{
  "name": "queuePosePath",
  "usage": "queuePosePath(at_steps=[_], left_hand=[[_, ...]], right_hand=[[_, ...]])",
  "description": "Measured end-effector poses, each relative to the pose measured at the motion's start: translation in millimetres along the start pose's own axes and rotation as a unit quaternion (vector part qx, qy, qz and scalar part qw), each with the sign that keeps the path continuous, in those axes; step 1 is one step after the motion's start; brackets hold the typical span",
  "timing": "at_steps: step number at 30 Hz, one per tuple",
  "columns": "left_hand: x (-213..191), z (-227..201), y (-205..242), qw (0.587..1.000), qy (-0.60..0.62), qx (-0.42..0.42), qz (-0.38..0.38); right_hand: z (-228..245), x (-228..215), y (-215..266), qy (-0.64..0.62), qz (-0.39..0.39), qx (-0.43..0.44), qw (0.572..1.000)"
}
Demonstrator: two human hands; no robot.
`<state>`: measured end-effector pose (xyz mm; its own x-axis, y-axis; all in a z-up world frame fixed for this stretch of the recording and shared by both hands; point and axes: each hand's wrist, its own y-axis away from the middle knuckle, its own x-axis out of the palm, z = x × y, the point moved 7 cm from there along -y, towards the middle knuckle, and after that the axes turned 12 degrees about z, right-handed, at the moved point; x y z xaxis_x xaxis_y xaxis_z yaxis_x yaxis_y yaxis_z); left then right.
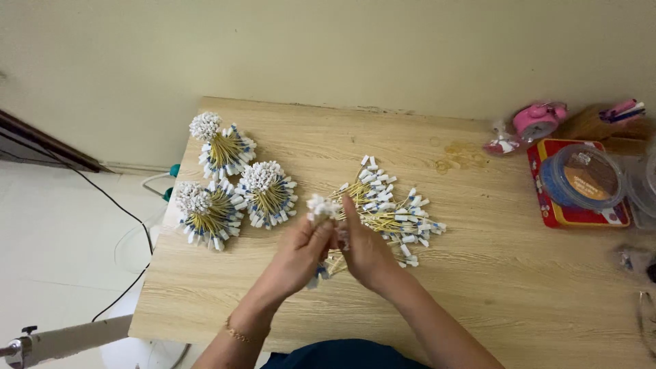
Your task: Gathering individual wire connector components and grouping them into organized bundles by hand.
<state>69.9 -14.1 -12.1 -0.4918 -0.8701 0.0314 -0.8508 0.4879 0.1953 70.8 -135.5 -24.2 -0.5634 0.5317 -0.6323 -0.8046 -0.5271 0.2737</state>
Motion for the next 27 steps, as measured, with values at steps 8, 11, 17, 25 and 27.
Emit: queuePosePath(at_steps=[8, 11, 17, 25, 27], left_hand=[[-11, 6, -1, 0.994, 0.056, 0.078, -0.046], [-19, 6, 8, 0.991, 0.063, 0.09, -0.075], [-5, 3, 15, 0.998, -0.004, -0.045, -0.053], [19, -14, -9, 0.982, -0.145, -0.119, -0.036], [35, -44, -15, 0.976, -0.217, 0.023, -0.02]], right_hand=[[-6, -36, 4, -0.335, -0.11, -0.052, 0.934], [-42, -44, -2, -0.541, -0.137, -0.12, 0.821], [-39, -70, -4, -0.259, -0.205, -0.042, 0.943], [-8, -58, -7, -0.398, -0.173, -0.025, 0.9], [6, -42, -4, -0.551, -0.188, -0.026, 0.813]])
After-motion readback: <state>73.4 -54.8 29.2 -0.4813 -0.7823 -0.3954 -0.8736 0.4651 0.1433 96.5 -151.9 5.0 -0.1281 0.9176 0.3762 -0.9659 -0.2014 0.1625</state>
